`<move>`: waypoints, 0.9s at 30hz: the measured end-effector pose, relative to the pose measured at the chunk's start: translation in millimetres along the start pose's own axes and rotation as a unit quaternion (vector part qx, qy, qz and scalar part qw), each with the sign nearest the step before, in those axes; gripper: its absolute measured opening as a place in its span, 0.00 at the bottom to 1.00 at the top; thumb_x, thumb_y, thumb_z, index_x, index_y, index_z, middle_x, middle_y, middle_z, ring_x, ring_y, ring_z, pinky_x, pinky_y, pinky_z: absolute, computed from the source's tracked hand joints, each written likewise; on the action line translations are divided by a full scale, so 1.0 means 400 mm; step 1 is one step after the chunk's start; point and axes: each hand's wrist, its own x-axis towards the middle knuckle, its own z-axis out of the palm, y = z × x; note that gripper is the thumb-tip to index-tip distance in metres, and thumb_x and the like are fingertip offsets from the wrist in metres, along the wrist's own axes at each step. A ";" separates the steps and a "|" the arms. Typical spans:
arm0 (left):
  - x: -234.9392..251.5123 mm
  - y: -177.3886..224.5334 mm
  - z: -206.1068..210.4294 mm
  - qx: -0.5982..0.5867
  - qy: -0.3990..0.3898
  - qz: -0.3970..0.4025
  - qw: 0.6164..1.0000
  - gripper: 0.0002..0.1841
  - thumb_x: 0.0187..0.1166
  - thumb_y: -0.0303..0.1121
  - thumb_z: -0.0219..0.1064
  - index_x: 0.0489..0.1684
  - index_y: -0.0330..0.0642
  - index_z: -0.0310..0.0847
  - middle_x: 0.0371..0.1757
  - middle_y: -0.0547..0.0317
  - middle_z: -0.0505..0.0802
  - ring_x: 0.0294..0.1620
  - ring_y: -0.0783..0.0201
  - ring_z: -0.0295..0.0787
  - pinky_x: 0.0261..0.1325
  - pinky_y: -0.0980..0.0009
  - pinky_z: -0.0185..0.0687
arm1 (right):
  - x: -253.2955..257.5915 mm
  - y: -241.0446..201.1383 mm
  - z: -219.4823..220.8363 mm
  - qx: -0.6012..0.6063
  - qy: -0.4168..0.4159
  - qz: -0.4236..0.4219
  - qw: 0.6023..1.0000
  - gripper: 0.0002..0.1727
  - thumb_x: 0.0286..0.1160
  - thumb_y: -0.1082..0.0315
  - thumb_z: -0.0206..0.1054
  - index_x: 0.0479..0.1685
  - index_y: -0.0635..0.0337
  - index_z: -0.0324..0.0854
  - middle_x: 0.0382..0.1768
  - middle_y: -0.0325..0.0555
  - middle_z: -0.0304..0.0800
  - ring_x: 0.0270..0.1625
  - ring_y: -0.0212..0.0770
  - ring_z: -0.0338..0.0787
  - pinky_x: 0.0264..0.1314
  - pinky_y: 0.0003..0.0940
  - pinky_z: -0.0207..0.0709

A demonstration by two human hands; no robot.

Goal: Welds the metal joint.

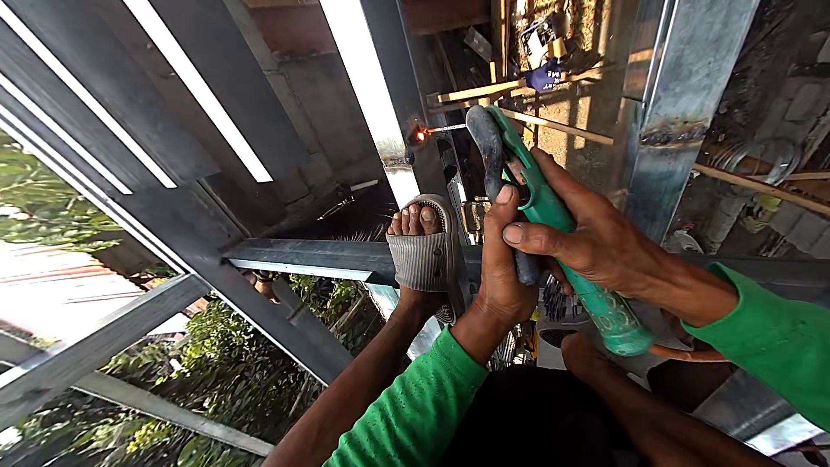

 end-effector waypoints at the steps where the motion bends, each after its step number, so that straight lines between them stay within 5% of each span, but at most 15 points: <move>1: 0.000 0.001 -0.001 -0.001 -0.003 0.000 1.000 0.29 0.80 0.69 0.54 0.48 0.54 0.82 0.33 0.58 0.88 0.26 0.66 0.88 0.19 0.70 0.83 | 0.004 -0.002 -0.001 0.002 -0.002 -0.001 1.000 0.60 0.64 0.43 0.81 0.97 0.28 0.42 0.35 0.50 0.86 0.13 0.40 0.82 0.09 0.35 0.82; 27: 0.001 0.004 0.005 -0.005 -0.011 0.008 1.000 0.28 0.80 0.69 0.54 0.48 0.55 0.81 0.34 0.60 0.88 0.27 0.68 0.88 0.22 0.71 0.84 | -0.005 -0.009 0.000 -0.012 0.006 -0.007 1.000 0.58 0.64 0.40 0.79 0.97 0.23 0.42 0.35 0.50 0.86 0.13 0.40 0.82 0.09 0.35 0.81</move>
